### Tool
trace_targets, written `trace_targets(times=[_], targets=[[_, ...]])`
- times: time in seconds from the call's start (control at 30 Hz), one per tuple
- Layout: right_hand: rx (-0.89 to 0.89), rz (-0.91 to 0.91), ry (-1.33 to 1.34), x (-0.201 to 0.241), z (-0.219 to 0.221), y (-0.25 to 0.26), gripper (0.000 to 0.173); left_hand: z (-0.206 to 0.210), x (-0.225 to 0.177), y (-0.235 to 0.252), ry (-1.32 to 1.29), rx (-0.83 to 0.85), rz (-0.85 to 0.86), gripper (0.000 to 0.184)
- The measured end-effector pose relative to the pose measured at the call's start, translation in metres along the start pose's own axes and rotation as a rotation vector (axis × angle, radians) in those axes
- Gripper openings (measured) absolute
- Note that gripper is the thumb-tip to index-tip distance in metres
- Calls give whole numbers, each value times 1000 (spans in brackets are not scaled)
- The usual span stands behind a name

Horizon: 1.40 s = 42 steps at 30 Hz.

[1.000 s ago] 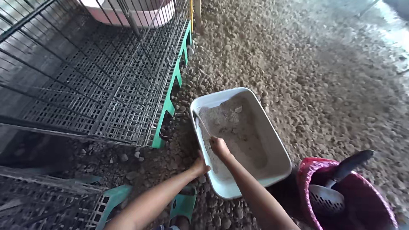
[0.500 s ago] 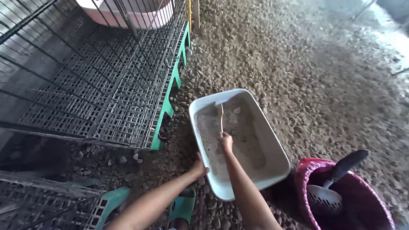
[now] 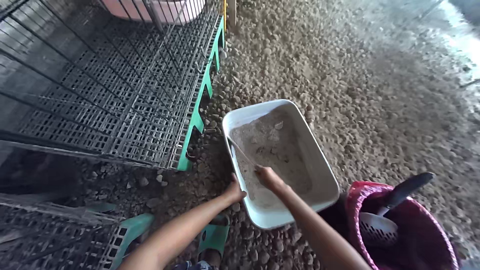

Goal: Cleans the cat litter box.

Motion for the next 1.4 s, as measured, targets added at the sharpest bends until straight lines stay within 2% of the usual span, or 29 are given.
trace_targets(times=[0.07,0.13,0.2,0.3,0.37,0.53,0.6,0.77,0.93,1.03,1.1,1.23,1.33,1.4], targets=[[270,182,-71,28,-35,-44,31,0,2,1,-29,-21,14,113],[363,245,-128,33,-45,-63,34,0,1,0,-13,-17,2,112],[300,240,-98,41,-42,-52,33,3,-1,0,8,-8,-5,111],[160,253,7,69,-46,3,33,1,0,1,25,-22,15,111],[132,312,20,81,-46,27,36,0,4,3,11,-28,38,111],[176,359,-38,83,-13,-22,34,-2,-5,-9,17,-3,-16,110],[187,351,-40,81,-9,-22,34,3,-6,-9,12,14,-28,110],[-50,353,267,90,-32,42,29,1,-3,-7,-34,-43,58,110],[-266,406,618,72,-18,55,31,-3,-13,-18,-57,-92,89,101],[-372,438,663,66,-22,52,32,1,-6,-20,-174,-124,138,98],[-416,451,626,58,-33,40,32,10,-6,-28,-327,-104,117,88],[-282,387,500,64,-48,-10,33,21,7,-17,-485,-15,26,59],[-245,334,453,74,-54,-94,34,27,45,20,-664,-47,79,27],[-354,289,451,73,-67,-172,36,25,58,25,-714,-42,105,8]])
Point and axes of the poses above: each hand's wrist, its own y-axis towards the middle knuckle, its own z-axis out of the palm, x = y × z, the point moved 5 cm from there along y, towards the middle knuckle, and after that the axes turned 13 degrees about x, right-handed, at the moved point
